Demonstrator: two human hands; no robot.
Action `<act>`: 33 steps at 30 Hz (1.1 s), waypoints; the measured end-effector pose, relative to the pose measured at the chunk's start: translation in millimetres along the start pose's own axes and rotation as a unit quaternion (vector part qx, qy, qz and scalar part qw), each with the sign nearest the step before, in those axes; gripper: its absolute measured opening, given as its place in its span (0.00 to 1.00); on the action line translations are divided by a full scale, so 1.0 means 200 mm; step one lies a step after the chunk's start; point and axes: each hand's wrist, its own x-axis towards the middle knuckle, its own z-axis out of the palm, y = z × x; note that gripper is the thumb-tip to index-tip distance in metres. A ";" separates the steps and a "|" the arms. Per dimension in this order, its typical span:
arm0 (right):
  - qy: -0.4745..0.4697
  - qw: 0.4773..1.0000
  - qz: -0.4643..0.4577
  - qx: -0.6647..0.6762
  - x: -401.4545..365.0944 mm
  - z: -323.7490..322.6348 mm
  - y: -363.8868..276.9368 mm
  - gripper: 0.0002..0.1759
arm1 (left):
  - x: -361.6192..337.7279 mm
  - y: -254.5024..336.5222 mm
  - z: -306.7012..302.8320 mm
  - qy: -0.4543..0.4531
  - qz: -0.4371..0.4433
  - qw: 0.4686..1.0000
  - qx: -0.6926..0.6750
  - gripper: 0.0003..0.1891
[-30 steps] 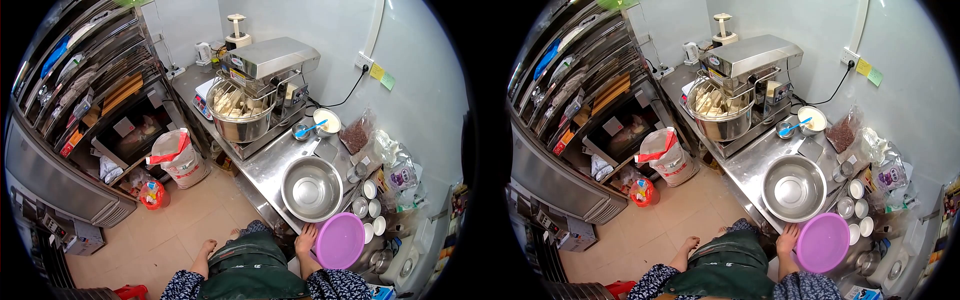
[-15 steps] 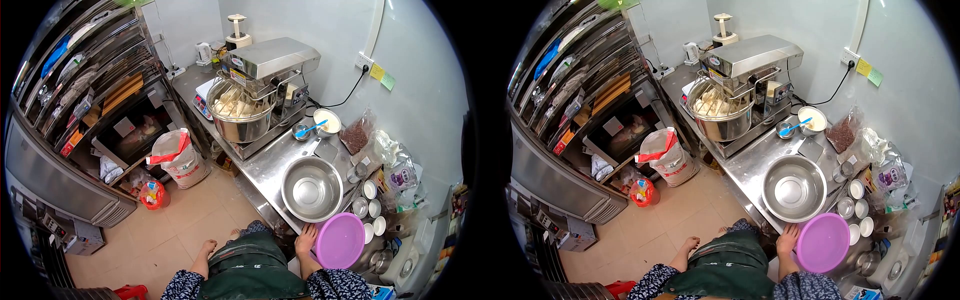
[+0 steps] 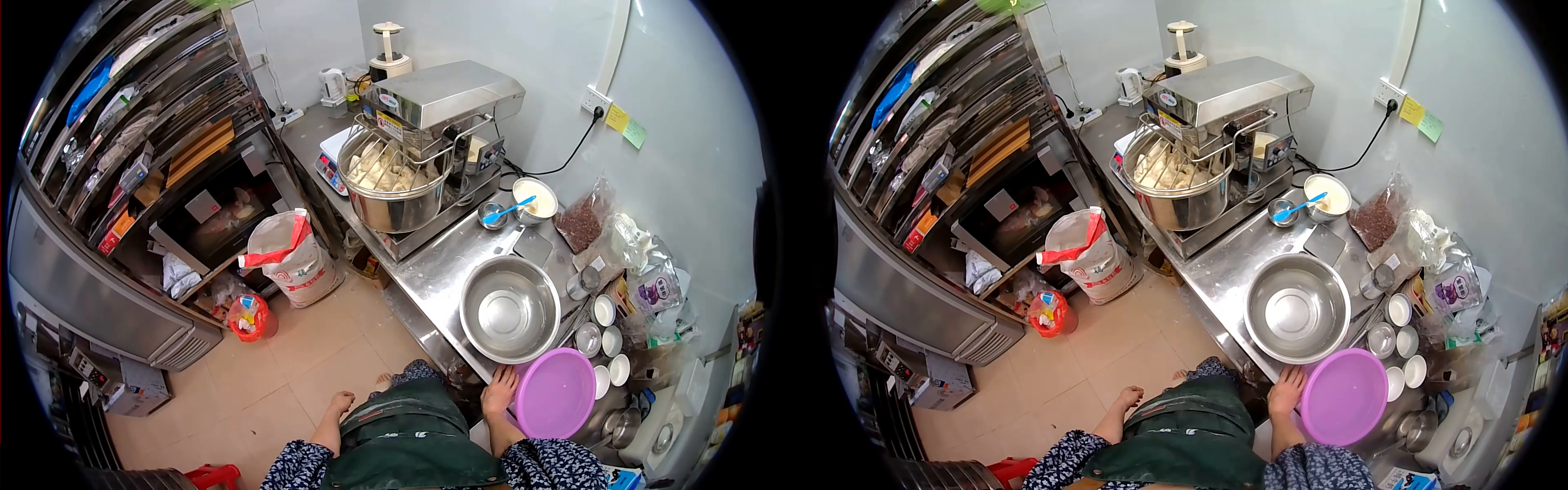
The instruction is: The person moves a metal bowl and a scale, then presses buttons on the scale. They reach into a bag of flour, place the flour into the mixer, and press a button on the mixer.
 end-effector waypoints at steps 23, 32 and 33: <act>0.007 1.000 -0.001 0.016 0.00 0.00 0.00 0.38 | 0.03 -0.03 0.00 -0.001 0.001 1.000 -0.001 0.13; 0.007 1.000 0.000 0.010 0.00 0.00 0.00 0.38 | 0.01 -0.01 0.00 -0.002 -0.002 1.000 0.004 0.12; 0.008 1.000 -0.001 0.010 0.00 0.00 0.00 0.38 | 0.01 -0.01 0.00 -0.003 -0.002 1.000 0.004 0.12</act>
